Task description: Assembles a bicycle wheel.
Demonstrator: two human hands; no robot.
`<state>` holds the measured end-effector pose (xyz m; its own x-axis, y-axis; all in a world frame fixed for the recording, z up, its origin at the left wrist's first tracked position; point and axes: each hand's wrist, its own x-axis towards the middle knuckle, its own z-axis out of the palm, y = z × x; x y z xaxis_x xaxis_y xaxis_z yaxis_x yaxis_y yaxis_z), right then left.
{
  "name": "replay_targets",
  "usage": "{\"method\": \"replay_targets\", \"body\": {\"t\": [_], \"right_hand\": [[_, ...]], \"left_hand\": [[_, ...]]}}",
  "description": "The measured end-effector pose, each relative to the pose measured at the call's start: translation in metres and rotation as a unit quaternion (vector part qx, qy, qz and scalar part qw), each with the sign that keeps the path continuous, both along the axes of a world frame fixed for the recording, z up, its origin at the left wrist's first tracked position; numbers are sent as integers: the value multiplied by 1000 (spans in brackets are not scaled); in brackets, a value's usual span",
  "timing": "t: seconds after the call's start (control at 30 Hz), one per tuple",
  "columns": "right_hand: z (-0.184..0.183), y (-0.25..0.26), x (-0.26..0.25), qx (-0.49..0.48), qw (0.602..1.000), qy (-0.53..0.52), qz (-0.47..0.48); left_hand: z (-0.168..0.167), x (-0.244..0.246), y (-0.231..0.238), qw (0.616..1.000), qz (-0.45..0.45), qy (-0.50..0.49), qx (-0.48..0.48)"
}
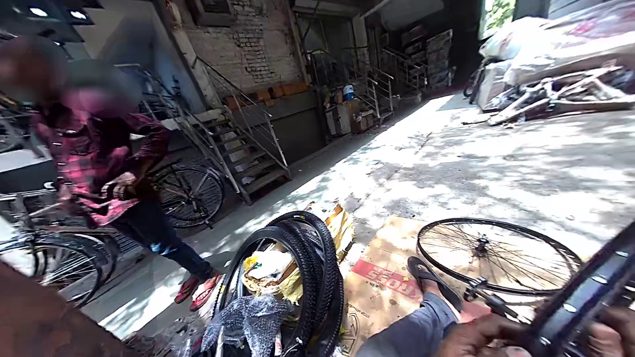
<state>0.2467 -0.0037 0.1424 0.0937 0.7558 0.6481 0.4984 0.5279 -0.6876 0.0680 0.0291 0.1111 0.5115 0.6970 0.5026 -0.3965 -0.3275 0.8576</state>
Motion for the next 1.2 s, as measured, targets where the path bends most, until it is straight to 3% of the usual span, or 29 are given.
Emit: {"method": "replay_targets", "body": {"t": [0.1, 0.17, 0.3, 0.5, 0.57, 0.7, 0.87, 1.07, 1.2], "right_hand": [[-6, 8, 7, -86, 984, 155, -1], [-15, 7, 4, -66, 973, 216, -45], [-39, -32, -11, 44, 994, 31, -94], [-47, -17, -12, -22, 983, -90, -161], [-43, -13, -8, 14, 990, -51, -130], [-32, -3, -16, 35, 982, 184, -16], [-19, 9, -13, 43, 990, 125, -49], [-20, -18, -26, 52, 990, 122, -50], [-20, -40, -23, 40, 996, 46, -66]], "left_hand": [[-9, -7, -10, 999, -43, -7, -28], [-11, -4, -11, 999, -24, -12, -31], [6, 9, -9, 999, 11, 4, -41], [27, 14, -1, 991, -16, 34, -126], [27, 13, 2, 983, -58, 10, -172], [14, 15, 6, 964, -89, -65, -241], [-8, 21, 9, 951, -90, -107, -275], [-6, 35, 10, 981, -48, -122, -144], [3, 35, 15, 969, -99, -108, -197]]}}
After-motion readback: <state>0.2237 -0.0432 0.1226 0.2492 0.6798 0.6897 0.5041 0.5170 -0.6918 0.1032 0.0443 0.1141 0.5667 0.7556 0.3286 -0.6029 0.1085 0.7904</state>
